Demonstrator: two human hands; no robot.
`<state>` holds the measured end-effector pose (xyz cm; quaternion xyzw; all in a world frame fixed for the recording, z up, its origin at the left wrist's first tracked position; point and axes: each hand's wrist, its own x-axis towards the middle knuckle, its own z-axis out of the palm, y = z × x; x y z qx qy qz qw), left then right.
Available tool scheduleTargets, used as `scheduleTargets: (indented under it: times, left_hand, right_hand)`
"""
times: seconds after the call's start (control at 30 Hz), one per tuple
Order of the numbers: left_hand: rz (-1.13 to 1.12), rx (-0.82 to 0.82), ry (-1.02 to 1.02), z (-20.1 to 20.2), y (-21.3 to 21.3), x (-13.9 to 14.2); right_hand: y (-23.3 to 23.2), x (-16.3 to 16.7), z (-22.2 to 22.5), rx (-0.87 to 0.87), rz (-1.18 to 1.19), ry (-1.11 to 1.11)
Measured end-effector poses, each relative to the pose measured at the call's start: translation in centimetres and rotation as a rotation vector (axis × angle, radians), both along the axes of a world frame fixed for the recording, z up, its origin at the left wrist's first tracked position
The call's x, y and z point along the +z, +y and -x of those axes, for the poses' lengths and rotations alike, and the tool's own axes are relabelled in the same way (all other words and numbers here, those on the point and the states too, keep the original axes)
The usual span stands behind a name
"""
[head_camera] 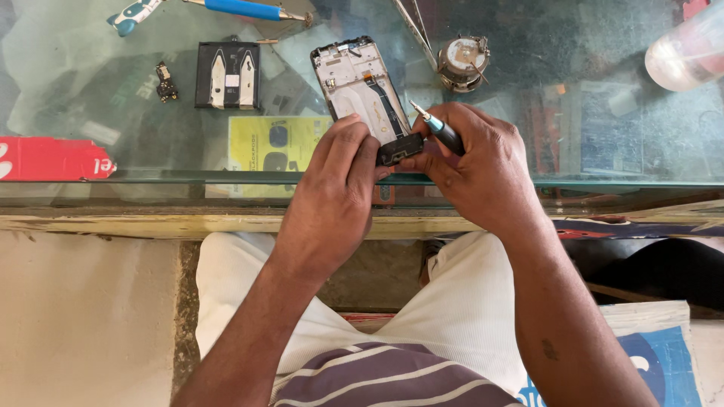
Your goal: The person repairs a disassembled smartphone on a glass workbench. They unscrew components with a screwdriver, pry and reposition small parts by hand, place a small circuit board into the phone chassis, spray PCB cleaner onto the assembly, and continue working on the phone with the screwdriver and a blue-handled tool.
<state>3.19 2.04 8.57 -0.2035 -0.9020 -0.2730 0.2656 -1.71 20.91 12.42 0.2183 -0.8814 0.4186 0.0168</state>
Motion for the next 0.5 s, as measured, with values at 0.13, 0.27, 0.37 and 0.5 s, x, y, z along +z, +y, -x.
scheduleTargets:
  times: [0.13, 0.27, 0.37, 0.5]
  left_hand:
    - [-0.076, 0.025, 0.000, 0.2, -0.1, -1.5]
    - [-0.116, -0.011, -0.051, 0.4, -0.6, -2.3]
    - [-0.138, -0.026, -0.029, 0.2, -1.2, -2.4]
    - [-0.400, -0.008, -0.134, 0.6, -1.7, -2.1]
  right_hand:
    - [-0.1, -0.2, 0.1, 0.012, -0.013, 0.051]
    - [-0.3, -0.2, 0.3, -0.013, -0.018, 0.020]
    - [-0.4, -0.3, 0.3, -0.030, -0.082, 0.047]
    - [-0.4, -0.5, 0.3, -0.016, -0.125, 0.108]
